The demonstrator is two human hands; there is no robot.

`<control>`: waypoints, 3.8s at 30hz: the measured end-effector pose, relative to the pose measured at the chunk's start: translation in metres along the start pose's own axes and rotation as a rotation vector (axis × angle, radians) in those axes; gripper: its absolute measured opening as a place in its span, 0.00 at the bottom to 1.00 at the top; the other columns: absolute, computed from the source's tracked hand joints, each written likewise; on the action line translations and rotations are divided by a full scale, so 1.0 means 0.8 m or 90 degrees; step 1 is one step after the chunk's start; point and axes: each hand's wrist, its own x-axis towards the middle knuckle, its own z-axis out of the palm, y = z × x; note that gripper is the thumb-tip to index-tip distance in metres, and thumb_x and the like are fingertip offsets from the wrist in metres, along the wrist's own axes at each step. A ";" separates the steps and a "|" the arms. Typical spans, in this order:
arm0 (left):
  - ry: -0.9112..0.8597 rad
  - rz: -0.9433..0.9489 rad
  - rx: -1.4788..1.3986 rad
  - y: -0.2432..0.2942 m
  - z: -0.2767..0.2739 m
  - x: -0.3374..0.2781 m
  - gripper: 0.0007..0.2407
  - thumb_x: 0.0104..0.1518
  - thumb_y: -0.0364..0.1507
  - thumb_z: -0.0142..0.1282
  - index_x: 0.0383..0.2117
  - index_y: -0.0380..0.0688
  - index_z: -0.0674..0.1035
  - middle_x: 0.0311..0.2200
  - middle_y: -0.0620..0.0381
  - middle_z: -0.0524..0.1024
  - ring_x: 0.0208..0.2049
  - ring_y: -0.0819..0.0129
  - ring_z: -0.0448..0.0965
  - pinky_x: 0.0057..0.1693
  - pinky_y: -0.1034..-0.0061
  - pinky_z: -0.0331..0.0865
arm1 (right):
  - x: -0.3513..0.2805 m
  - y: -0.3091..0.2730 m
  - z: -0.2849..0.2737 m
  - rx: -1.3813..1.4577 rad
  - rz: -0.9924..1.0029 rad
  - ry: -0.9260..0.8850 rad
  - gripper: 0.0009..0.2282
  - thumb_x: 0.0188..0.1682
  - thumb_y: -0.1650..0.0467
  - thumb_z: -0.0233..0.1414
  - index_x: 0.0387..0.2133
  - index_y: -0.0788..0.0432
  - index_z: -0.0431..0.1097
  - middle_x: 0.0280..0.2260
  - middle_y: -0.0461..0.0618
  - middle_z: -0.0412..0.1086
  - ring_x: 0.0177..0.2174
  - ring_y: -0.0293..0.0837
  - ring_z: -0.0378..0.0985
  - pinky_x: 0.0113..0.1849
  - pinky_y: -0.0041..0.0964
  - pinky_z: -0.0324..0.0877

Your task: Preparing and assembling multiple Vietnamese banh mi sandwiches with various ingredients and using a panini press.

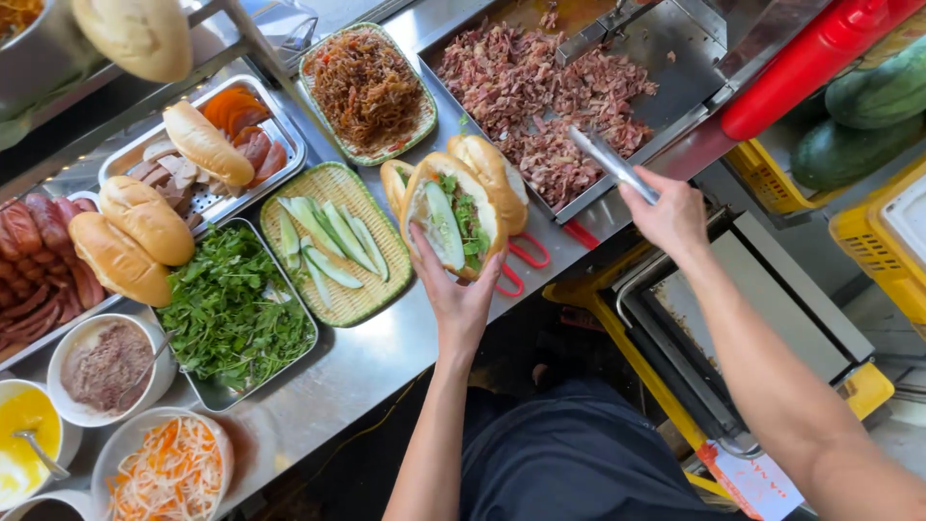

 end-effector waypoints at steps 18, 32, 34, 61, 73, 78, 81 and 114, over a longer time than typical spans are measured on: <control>-0.025 -0.061 0.175 0.001 0.186 0.058 0.55 0.38 0.30 0.77 0.73 0.50 0.46 0.64 0.17 0.50 0.64 0.17 0.55 0.61 0.31 0.57 | -0.017 -0.089 -0.104 0.160 -0.270 0.036 0.13 0.52 0.66 0.62 0.50 0.45 0.79 0.36 0.56 0.78 0.42 0.55 0.79 0.37 0.47 0.75; -0.049 0.051 0.184 0.011 0.115 0.081 0.52 0.41 0.32 0.74 0.70 0.33 0.44 0.63 0.23 0.56 0.62 0.35 0.63 0.64 0.52 0.64 | -0.054 -0.113 -0.131 0.121 -0.178 0.023 0.19 0.49 0.73 0.62 0.55 0.63 0.75 0.33 0.52 0.78 0.25 0.41 0.72 0.31 0.34 0.67; -0.064 0.046 0.198 0.008 0.109 0.075 0.52 0.41 0.33 0.74 0.70 0.34 0.44 0.66 0.27 0.53 0.66 0.34 0.54 0.68 0.50 0.57 | -0.015 -0.073 -0.099 0.014 -0.117 -0.012 0.19 0.49 0.67 0.61 0.55 0.55 0.76 0.32 0.51 0.79 0.26 0.47 0.76 0.30 0.39 0.70; -0.017 -0.020 0.147 0.052 0.183 0.073 0.54 0.37 0.24 0.74 0.71 0.38 0.44 0.60 0.25 0.55 0.57 0.30 0.66 0.55 0.49 0.74 | -0.044 -0.093 -0.143 0.092 -0.351 -0.021 0.16 0.46 0.71 0.63 0.49 0.51 0.79 0.26 0.46 0.73 0.19 0.42 0.68 0.22 0.36 0.64; 0.272 0.085 0.056 0.065 0.028 0.005 0.56 0.36 0.26 0.78 0.72 0.42 0.46 0.66 0.24 0.45 0.64 0.23 0.56 0.53 0.49 0.75 | -0.021 -0.154 -0.094 0.376 -0.351 -0.292 0.20 0.54 0.71 0.63 0.60 0.55 0.74 0.33 0.52 0.73 0.32 0.36 0.73 0.34 0.31 0.72; 0.397 0.076 0.039 0.088 -0.125 -0.093 0.54 0.38 0.25 0.76 0.72 0.42 0.46 0.69 0.28 0.43 0.64 0.26 0.57 0.52 0.51 0.78 | -0.101 -0.241 -0.010 0.413 -0.452 -0.404 0.19 0.57 0.74 0.63 0.61 0.60 0.73 0.34 0.60 0.72 0.35 0.41 0.74 0.33 0.35 0.72; 0.496 0.062 0.122 0.080 -0.223 -0.159 0.56 0.35 0.26 0.79 0.72 0.47 0.47 0.68 0.30 0.45 0.65 0.28 0.57 0.50 0.49 0.79 | -0.178 -0.312 0.045 0.352 -0.514 -0.450 0.19 0.51 0.70 0.65 0.57 0.54 0.75 0.41 0.65 0.75 0.44 0.50 0.77 0.40 0.42 0.74; 0.602 0.020 0.279 0.043 -0.484 -0.231 0.53 0.42 0.27 0.76 0.71 0.44 0.43 0.66 0.35 0.56 0.63 0.45 0.67 0.64 0.62 0.68 | -0.416 -0.529 0.033 0.212 -0.731 -0.499 0.16 0.51 0.75 0.60 0.54 0.65 0.74 0.27 0.54 0.77 0.13 0.37 0.63 0.13 0.28 0.50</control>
